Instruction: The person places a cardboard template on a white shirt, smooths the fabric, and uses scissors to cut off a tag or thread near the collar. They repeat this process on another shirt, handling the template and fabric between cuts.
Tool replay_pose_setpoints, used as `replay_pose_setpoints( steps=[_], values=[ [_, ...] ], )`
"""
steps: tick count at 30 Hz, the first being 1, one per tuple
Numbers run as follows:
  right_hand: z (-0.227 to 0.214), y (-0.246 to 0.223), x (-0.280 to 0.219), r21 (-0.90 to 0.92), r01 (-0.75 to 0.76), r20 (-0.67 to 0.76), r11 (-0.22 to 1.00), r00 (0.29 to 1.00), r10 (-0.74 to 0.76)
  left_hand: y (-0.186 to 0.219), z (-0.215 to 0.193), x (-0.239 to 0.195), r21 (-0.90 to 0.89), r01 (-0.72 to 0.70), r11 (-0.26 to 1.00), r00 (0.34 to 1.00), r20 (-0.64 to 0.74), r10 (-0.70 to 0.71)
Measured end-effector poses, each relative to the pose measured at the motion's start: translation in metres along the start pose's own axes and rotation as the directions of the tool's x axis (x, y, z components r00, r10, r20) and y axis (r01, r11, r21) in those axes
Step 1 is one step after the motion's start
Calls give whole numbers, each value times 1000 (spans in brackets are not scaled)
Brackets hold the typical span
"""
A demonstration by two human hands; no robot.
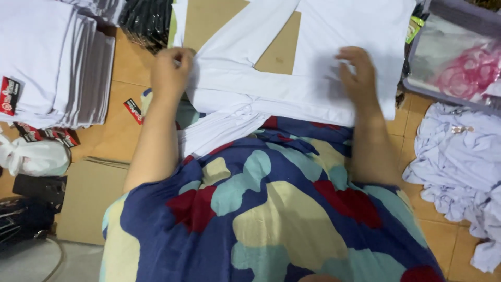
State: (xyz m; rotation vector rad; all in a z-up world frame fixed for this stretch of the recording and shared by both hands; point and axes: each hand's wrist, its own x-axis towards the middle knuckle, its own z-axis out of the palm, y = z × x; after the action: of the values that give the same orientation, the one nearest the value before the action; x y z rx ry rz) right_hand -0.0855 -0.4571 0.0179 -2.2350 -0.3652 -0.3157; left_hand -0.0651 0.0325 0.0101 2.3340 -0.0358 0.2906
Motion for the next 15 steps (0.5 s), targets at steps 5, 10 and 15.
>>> replay_pose_setpoints(
  steps=[5,10,15],
  values=[
    [82,36,67,106,-48,60,993,997,42,-3,22,-7,179,-19,984,999,44,11],
    [119,59,103,-297,187,-75,937,973,-218,12,26,-23,304,-232,924,965,-49,258],
    [118,22,95,-443,119,2,889,991,-131,11,31,-20,173,-15,985,1000,28,10]
  ],
)
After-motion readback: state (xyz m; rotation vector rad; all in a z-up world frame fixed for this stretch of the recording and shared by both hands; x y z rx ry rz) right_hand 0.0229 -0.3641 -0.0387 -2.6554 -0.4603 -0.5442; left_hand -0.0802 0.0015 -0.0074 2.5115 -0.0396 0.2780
